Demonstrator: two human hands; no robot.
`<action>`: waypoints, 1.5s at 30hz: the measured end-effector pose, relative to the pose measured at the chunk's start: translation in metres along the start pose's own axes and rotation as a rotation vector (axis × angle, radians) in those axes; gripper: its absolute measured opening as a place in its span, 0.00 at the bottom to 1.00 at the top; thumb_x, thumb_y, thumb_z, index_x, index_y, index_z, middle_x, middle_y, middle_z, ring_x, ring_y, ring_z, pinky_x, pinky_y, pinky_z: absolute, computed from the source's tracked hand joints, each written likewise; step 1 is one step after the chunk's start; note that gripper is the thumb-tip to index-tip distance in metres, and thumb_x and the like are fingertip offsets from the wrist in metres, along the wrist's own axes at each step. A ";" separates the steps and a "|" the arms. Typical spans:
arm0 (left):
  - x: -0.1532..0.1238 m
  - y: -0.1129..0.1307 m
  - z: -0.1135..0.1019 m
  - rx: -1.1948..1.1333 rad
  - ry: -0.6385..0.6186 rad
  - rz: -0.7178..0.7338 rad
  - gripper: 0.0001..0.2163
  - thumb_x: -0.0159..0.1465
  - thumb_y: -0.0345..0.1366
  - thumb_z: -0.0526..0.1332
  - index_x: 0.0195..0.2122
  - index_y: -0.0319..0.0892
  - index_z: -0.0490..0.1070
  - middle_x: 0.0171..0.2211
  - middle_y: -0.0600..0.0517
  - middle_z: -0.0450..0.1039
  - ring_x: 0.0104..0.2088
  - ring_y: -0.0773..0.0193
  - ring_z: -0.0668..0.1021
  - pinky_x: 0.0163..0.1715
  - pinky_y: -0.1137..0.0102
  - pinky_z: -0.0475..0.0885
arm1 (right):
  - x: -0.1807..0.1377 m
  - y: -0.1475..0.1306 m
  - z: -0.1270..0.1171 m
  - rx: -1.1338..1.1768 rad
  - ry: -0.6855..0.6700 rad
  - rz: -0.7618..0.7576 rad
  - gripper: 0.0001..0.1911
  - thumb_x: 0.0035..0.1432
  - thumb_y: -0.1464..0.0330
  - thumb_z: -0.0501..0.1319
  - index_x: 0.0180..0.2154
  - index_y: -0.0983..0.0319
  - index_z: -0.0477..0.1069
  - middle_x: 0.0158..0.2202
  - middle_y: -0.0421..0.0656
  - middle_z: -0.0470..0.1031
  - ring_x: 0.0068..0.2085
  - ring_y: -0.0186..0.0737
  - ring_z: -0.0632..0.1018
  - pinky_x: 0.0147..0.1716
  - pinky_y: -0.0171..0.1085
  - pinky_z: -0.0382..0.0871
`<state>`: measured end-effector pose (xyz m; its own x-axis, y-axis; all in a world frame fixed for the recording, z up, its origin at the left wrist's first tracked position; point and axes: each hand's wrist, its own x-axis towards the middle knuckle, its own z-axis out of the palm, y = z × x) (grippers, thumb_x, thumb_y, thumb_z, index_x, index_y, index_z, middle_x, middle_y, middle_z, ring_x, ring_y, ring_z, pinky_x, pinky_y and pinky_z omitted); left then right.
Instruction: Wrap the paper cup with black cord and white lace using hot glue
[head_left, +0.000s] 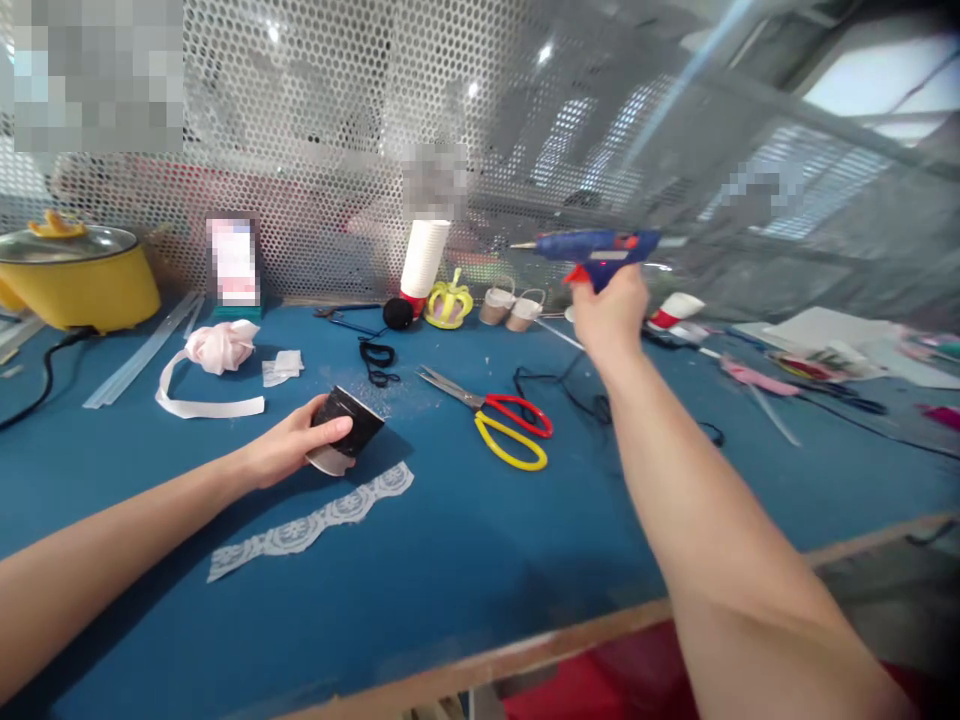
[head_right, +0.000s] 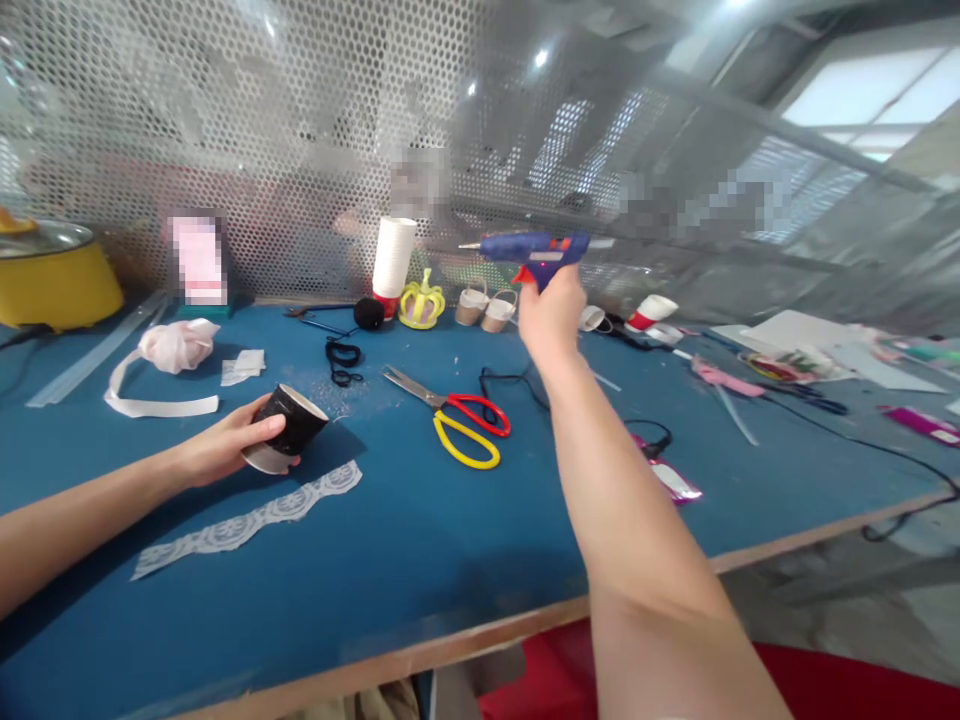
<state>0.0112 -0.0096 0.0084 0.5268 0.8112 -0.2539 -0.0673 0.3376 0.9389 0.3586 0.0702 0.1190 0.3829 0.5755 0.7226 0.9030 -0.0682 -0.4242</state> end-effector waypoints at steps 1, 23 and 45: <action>0.000 0.000 0.000 0.004 -0.006 0.002 0.30 0.44 0.50 0.67 0.43 0.41 0.58 0.30 0.52 0.69 0.27 0.61 0.77 0.27 0.68 0.71 | 0.006 -0.002 -0.009 0.002 0.041 -0.020 0.17 0.50 0.77 0.55 0.44 0.68 0.62 0.43 0.57 0.71 0.45 0.50 0.72 0.45 0.46 0.60; 0.001 0.020 -0.024 0.576 0.130 0.099 0.27 0.47 0.50 0.64 0.44 0.40 0.61 0.30 0.53 0.67 0.28 0.65 0.71 0.25 0.72 0.65 | -0.157 -0.070 -0.037 0.778 -1.153 0.079 0.12 0.52 0.61 0.61 0.25 0.63 0.65 0.12 0.34 0.62 0.16 0.30 0.66 0.21 0.33 0.64; 0.001 0.021 -0.021 0.645 0.158 0.122 0.25 0.55 0.58 0.50 0.36 0.38 0.67 0.26 0.52 0.66 0.29 0.63 0.68 0.26 0.71 0.61 | -0.165 -0.074 -0.045 0.511 -1.011 -0.125 0.11 0.53 0.61 0.59 0.24 0.61 0.67 0.11 0.33 0.61 0.15 0.32 0.65 0.17 0.33 0.61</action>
<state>-0.0074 0.0082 0.0226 0.4139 0.9021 -0.1220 0.4264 -0.0737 0.9015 0.2377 -0.0562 0.0558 -0.2458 0.9639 0.1024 0.6498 0.2423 -0.7204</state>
